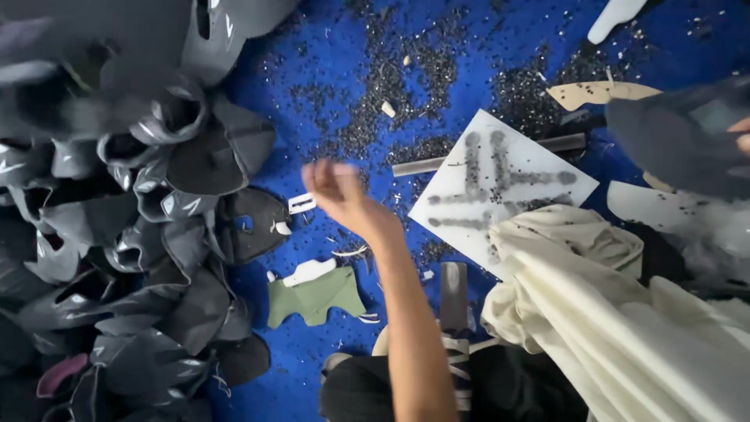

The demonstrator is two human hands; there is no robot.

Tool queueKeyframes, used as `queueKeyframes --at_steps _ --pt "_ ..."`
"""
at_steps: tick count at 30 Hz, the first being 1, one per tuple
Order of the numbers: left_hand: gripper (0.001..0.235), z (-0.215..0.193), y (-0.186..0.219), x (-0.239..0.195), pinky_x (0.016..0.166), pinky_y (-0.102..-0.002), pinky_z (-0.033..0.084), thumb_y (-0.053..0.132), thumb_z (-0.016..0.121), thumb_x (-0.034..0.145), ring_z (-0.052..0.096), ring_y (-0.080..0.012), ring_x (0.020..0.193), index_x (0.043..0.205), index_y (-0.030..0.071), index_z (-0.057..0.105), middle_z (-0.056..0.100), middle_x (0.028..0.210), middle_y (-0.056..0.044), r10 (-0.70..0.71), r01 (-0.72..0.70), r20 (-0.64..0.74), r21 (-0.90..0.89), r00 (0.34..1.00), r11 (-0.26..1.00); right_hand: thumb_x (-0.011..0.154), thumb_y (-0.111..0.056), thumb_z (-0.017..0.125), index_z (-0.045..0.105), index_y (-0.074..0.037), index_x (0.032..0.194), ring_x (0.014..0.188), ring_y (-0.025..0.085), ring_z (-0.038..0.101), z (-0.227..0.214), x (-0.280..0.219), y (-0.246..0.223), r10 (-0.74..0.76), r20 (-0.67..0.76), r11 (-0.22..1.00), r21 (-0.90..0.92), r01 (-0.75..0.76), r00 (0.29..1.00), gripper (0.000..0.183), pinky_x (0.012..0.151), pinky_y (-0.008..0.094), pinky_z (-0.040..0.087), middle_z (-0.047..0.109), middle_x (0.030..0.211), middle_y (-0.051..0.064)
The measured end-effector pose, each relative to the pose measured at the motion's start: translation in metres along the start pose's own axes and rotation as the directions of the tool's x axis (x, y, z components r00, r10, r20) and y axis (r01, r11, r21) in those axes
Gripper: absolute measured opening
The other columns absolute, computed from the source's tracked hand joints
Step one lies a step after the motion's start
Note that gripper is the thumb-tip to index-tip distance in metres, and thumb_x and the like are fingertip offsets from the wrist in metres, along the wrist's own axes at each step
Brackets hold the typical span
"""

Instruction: Punching holes into shoe upper components using a manual punch tool and a striking tool.

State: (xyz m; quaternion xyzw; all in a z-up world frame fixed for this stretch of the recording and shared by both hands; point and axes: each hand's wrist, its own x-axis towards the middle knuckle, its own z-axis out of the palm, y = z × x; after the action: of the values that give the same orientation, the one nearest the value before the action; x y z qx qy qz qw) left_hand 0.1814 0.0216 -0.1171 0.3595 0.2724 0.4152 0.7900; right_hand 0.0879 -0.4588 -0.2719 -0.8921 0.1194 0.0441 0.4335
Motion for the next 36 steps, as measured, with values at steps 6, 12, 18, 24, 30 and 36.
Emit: queueKeyframes --at_steps 6,12,18,24,30,36 --pt "0.092 -0.009 0.061 -0.086 0.118 -0.04 0.035 0.009 0.079 0.077 0.042 -0.0308 0.143 0.155 0.001 0.03 0.039 0.155 -0.017 -0.152 -0.51 0.784 0.523 0.601 0.683 0.088 -0.001 0.058 0.068 -0.004 0.107 0.109 0.015 0.07 0.016 0.009 -0.233 -0.219 0.507 0.958 0.272 0.086 0.834 0.021 0.098 0.031 0.058 0.074 0.11 0.006" --pt "0.042 -0.042 0.06 -0.074 0.099 -0.032 0.059 0.005 0.069 0.078 0.076 -0.0204 0.103 0.12 0.006 0.074 0.076 0.116 -0.01 -0.365 -0.544 0.806 0.586 0.465 0.601 0.096 -0.037 0.062 0.07 -0.008 0.118 0.109 0.017 0.067 0.065 0.017 -0.255 -0.59 0.613 0.799 0.538 0.268 0.525 0.037 0.094 0.033 0.053 0.073 0.116 0.007" --pt "0.022 -0.004 0.042 -0.048 0.08 -0.034 0.058 0.017 0.077 0.091 0.076 -0.0289 0.085 0.107 0.003 0.074 0.077 0.096 -0.015 -0.504 -0.538 0.627 0.776 0.594 0.33 0.072 -0.052 0.083 0.061 -0.013 0.138 0.104 0.022 0.07 0.069 0.022 -0.256 -0.435 0.595 0.9 0.272 0.34 0.676 0.08 0.083 0.037 0.059 0.061 0.139 0.011" --pt "0.031 0.069 -0.03 -0.008 0.096 -0.035 0.057 -0.002 0.073 0.093 0.073 -0.0298 0.111 0.122 0.007 0.071 0.073 0.121 -0.016 -0.239 -0.798 0.921 0.386 0.307 0.463 0.084 -0.018 0.082 0.073 -0.018 0.13 0.11 0.027 0.072 0.082 0.129 -0.256 -0.556 0.162 0.82 -0.049 0.57 0.815 0.047 0.097 0.04 0.057 0.073 0.127 0.008" --pt "0.066 -0.065 -0.075 -0.021 0.108 -0.036 0.053 -0.019 0.047 0.064 0.071 -0.0258 0.118 0.119 0.007 0.075 0.075 0.115 -0.011 -0.489 -0.673 0.816 0.55 0.307 0.495 0.085 0.004 0.064 0.063 -0.024 0.144 0.112 0.026 0.073 0.116 0.069 -0.173 -0.642 0.276 0.666 -0.261 0.699 0.715 0.066 0.085 0.036 0.061 0.06 0.149 0.002" --pt "0.065 -0.094 -0.024 -0.066 0.126 -0.051 0.033 -0.013 0.059 0.07 0.05 -0.0329 0.143 0.131 0.007 0.066 0.063 0.136 -0.014 -0.48 -0.785 0.854 0.433 0.201 0.442 0.077 -0.004 0.062 0.056 -0.017 0.144 0.061 0.021 0.069 0.114 -0.029 -0.175 -0.514 0.388 0.755 -0.219 0.618 0.765 0.069 0.055 0.036 0.056 0.044 0.161 -0.002"
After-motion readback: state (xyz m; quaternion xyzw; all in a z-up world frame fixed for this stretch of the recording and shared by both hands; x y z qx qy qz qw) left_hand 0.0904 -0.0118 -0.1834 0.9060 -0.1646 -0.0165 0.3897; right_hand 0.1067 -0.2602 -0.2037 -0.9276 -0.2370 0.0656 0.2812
